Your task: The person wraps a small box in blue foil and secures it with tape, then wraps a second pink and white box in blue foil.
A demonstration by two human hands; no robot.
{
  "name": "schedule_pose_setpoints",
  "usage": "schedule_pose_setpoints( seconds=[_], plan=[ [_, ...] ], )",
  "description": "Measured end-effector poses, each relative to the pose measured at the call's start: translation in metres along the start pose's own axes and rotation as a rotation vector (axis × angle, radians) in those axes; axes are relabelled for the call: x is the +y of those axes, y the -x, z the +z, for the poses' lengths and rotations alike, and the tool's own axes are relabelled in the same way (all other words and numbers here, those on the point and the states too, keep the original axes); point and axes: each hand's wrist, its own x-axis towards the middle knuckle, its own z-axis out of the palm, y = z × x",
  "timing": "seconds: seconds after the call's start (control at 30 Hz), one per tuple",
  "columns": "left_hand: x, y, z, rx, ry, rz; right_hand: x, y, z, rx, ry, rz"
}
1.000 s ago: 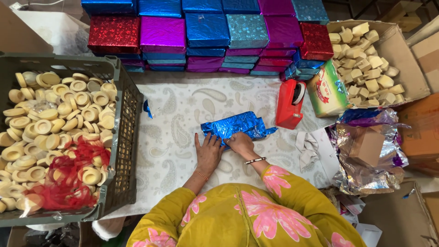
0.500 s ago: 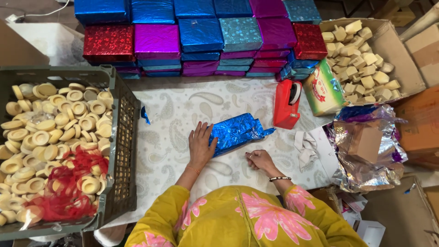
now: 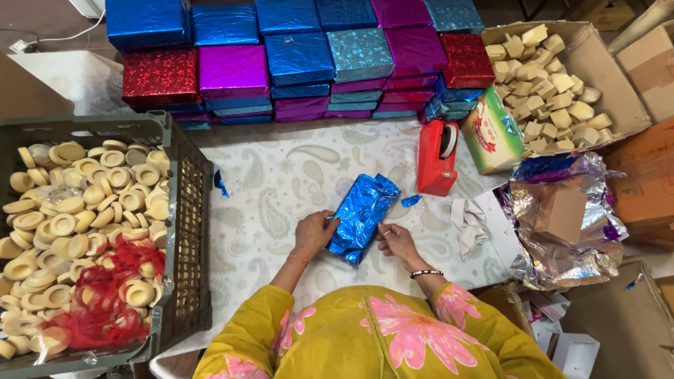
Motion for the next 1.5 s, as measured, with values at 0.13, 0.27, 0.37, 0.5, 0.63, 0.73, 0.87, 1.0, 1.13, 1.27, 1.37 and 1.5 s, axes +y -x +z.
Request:
schedule_pose_setpoints(
  seconds=[0.13, 0.27, 0.37, 0.5, 0.63, 0.73, 0.87, 1.0, 1.13, 1.27, 1.37, 1.5],
  plan=[
    [-0.015, -0.010, 0.022, 0.073, 0.016, 0.023, -0.009, 0.003, 0.003, -0.024, -0.010, -0.020],
    [-0.023, -0.024, 0.035, 0.035, 0.131, 0.013, -0.017, 0.007, 0.009, 0.014, 0.082, -0.017],
    [-0.024, -0.029, 0.038, -0.036, 0.164, -0.011, -0.012, 0.002, 0.010, 0.023, 0.086, -0.020],
    [-0.035, -0.028, 0.048, -0.051, 0.320, -0.100, -0.004, -0.001, 0.009, -0.025, 0.068, -0.052],
    [-0.032, -0.021, 0.035, -0.039, 0.300, -0.249, -0.007, 0.007, 0.010, -0.067, 0.079, -0.063],
    [-0.048, -0.030, 0.046, -0.041, 0.520, -0.147, -0.002, -0.002, 0.007, -0.121, 0.046, -0.135],
    [-0.019, -0.014, 0.015, -0.138, 0.753, -0.186, -0.037, 0.016, 0.008, -0.207, -0.107, -0.151],
    [0.011, 0.006, -0.017, -0.109, 0.882, 0.080, -0.083, 0.043, 0.005, -0.193, -0.157, -0.305],
    [0.057, 0.035, -0.064, 0.023, 0.643, 0.272, -0.085, 0.043, 0.003, -0.118, -0.097, -0.485],
    [0.063, 0.042, -0.066, 0.112, 0.592, 0.339, -0.110, 0.073, 0.007, -0.066, -0.021, -0.523],
    [0.069, 0.047, -0.072, 0.128, 0.587, 0.389, -0.127, 0.095, 0.010, -0.108, -0.003, -0.760],
    [0.069, 0.050, -0.069, 0.119, 0.598, 0.394, -0.120, 0.095, 0.009, -0.035, 0.161, -0.812]
  ],
)
